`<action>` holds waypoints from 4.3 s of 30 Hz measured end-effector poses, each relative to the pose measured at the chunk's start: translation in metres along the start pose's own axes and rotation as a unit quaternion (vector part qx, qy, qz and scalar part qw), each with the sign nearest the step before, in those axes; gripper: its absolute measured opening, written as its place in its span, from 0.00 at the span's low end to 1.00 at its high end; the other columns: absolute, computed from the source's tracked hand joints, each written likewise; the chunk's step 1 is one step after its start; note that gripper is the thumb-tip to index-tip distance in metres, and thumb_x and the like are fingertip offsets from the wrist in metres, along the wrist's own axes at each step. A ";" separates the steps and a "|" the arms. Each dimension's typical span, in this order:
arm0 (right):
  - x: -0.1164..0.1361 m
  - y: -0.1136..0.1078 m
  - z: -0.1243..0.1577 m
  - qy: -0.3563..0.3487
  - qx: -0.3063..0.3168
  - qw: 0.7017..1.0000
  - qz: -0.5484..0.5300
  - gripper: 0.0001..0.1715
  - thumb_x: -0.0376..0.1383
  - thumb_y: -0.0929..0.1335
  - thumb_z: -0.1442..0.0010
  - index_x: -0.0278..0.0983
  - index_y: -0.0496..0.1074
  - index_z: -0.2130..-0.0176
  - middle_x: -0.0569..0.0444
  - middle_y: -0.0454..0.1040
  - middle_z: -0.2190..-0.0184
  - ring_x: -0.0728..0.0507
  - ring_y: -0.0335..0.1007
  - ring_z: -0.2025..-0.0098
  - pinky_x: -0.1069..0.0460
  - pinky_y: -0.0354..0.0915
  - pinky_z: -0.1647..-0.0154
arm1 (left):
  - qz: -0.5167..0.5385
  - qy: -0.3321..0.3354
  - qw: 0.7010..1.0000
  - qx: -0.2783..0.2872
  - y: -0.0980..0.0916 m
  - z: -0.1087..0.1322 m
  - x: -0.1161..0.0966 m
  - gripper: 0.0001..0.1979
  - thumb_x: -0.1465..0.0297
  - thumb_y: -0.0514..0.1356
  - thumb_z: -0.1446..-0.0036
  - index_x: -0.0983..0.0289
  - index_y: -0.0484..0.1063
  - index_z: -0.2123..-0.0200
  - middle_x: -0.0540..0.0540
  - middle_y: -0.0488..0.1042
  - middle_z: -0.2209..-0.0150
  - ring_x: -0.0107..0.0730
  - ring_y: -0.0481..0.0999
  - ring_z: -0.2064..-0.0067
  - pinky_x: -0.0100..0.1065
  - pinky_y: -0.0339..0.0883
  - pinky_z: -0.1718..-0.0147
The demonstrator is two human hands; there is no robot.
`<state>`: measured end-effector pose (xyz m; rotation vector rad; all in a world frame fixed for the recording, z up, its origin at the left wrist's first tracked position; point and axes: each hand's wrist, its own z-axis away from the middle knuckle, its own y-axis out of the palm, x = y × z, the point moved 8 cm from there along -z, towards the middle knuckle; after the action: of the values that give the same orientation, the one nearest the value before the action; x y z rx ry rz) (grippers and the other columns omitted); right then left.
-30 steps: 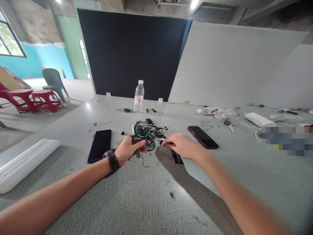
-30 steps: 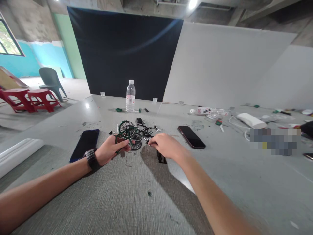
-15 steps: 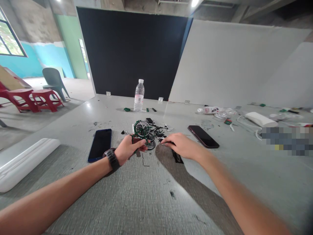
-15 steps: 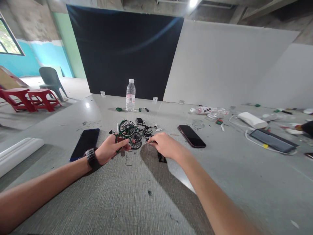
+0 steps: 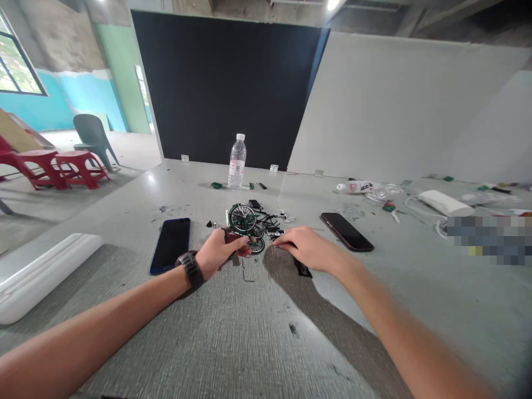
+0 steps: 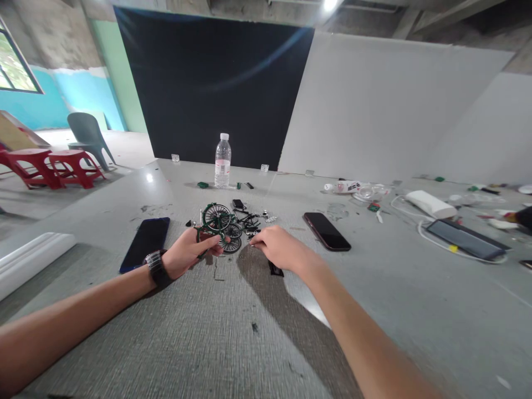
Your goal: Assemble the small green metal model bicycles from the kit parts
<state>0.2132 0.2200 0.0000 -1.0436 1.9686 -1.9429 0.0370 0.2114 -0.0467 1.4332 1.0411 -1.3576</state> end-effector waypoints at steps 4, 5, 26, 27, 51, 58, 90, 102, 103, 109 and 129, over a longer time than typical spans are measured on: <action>0.002 -0.001 0.000 0.006 -0.010 1.000 0.004 0.16 0.34 0.64 0.39 0.47 0.81 0.61 0.51 0.82 0.61 0.39 0.77 0.59 0.42 0.70 0.55 | -0.007 -0.008 1.000 -0.005 0.000 0.001 -0.001 0.10 0.67 0.63 0.42 0.69 0.76 0.66 0.57 0.78 0.73 0.29 0.76 0.72 0.28 0.67 0.73; 0.002 -0.002 0.000 0.007 -0.012 1.000 0.000 0.16 0.34 0.64 0.39 0.47 0.82 0.61 0.51 0.82 0.61 0.39 0.77 0.59 0.42 0.70 0.55 | -0.011 -0.011 1.000 -0.005 0.000 0.002 -0.002 0.09 0.67 0.63 0.42 0.69 0.76 0.66 0.57 0.78 0.73 0.29 0.76 0.72 0.28 0.66 0.74; 0.029 -0.020 0.000 -0.028 -0.085 0.996 0.014 0.19 0.34 0.60 0.33 0.40 0.78 0.54 0.49 0.78 0.59 0.42 0.73 0.57 0.47 0.66 0.55 | 0.008 0.018 1.000 0.003 0.000 -0.001 -0.001 0.12 0.66 0.65 0.44 0.70 0.77 0.63 0.60 0.81 0.65 0.29 0.78 0.69 0.30 0.72 0.68; 0.034 -0.022 0.000 -0.033 -0.099 0.994 0.010 0.19 0.35 0.60 0.32 0.40 0.78 0.53 0.49 0.78 0.59 0.43 0.73 0.58 0.47 0.66 0.56 | 0.014 0.025 1.000 0.006 0.001 -0.001 -0.001 0.12 0.66 0.65 0.44 0.70 0.77 0.63 0.60 0.81 0.64 0.30 0.78 0.69 0.31 0.72 0.66; 0.087 0.005 0.006 -0.053 -0.035 0.982 0.177 0.15 0.23 0.61 0.36 0.33 0.73 0.56 0.49 0.72 0.63 0.47 0.70 0.69 0.52 0.59 0.70 | -0.095 0.061 0.994 0.010 0.005 0.002 -0.005 0.06 0.68 0.60 0.42 0.66 0.70 0.65 0.54 0.78 0.72 0.35 0.79 0.71 0.35 0.74 0.69; 0.087 0.011 0.007 -0.057 -0.037 0.977 0.204 0.13 0.22 0.61 0.37 0.35 0.71 0.60 0.51 0.73 0.64 0.44 0.70 0.64 0.51 0.59 0.66 | -0.161 0.076 0.984 0.002 0.005 0.002 -0.005 0.07 0.66 0.59 0.42 0.64 0.68 0.67 0.57 0.79 0.72 0.39 0.80 0.69 0.38 0.75 0.67; 0.089 -0.023 0.015 -0.108 -0.240 0.964 -0.034 0.06 0.33 0.65 0.33 0.39 0.70 0.56 0.52 0.76 0.62 0.45 0.74 0.60 0.50 0.69 0.58 | -0.068 0.036 0.994 0.074 0.015 0.008 -0.013 0.12 0.63 0.65 0.43 0.67 0.71 0.66 0.53 0.78 0.73 0.32 0.78 0.72 0.32 0.72 0.69; 0.090 -0.025 0.017 -0.140 -0.230 0.958 -0.098 0.18 0.31 0.60 0.30 0.44 0.69 0.44 0.53 0.77 0.58 0.46 0.73 0.54 0.47 0.69 0.50 | 0.033 0.003 0.995 0.097 0.016 0.008 0.002 0.15 0.61 0.66 0.45 0.69 0.72 0.65 0.55 0.77 0.70 0.30 0.78 0.70 0.33 0.73 0.67; 0.090 -0.024 0.017 -0.137 -0.227 0.959 -0.100 0.18 0.31 0.60 0.30 0.44 0.69 0.45 0.53 0.77 0.58 0.46 0.73 0.54 0.47 0.69 0.50 | 0.034 0.000 0.995 0.096 0.016 0.008 0.002 0.14 0.62 0.66 0.45 0.69 0.72 0.65 0.55 0.77 0.70 0.30 0.78 0.70 0.34 0.73 0.66; 0.089 -0.025 0.017 -0.141 -0.238 0.955 -0.105 0.13 0.31 0.61 0.30 0.41 0.70 0.49 0.53 0.77 0.58 0.47 0.73 0.55 0.50 0.68 0.52 | 0.014 -0.011 0.996 0.088 0.015 0.009 -0.002 0.11 0.65 0.65 0.44 0.69 0.73 0.66 0.55 0.77 0.72 0.30 0.77 0.71 0.33 0.73 0.68; 0.099 -0.029 0.024 -0.197 -0.270 0.942 -0.043 0.15 0.31 0.65 0.34 0.43 0.71 0.48 0.54 0.79 0.57 0.45 0.73 0.57 0.47 0.68 0.53 | 0.054 -0.034 0.995 0.078 0.016 0.010 0.001 0.12 0.65 0.67 0.45 0.69 0.73 0.66 0.55 0.77 0.71 0.30 0.78 0.70 0.31 0.74 0.69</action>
<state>0.1647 0.1455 0.0571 -1.5214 2.2758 -1.1024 0.0494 0.1974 -0.0472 1.5234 0.8166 -1.4233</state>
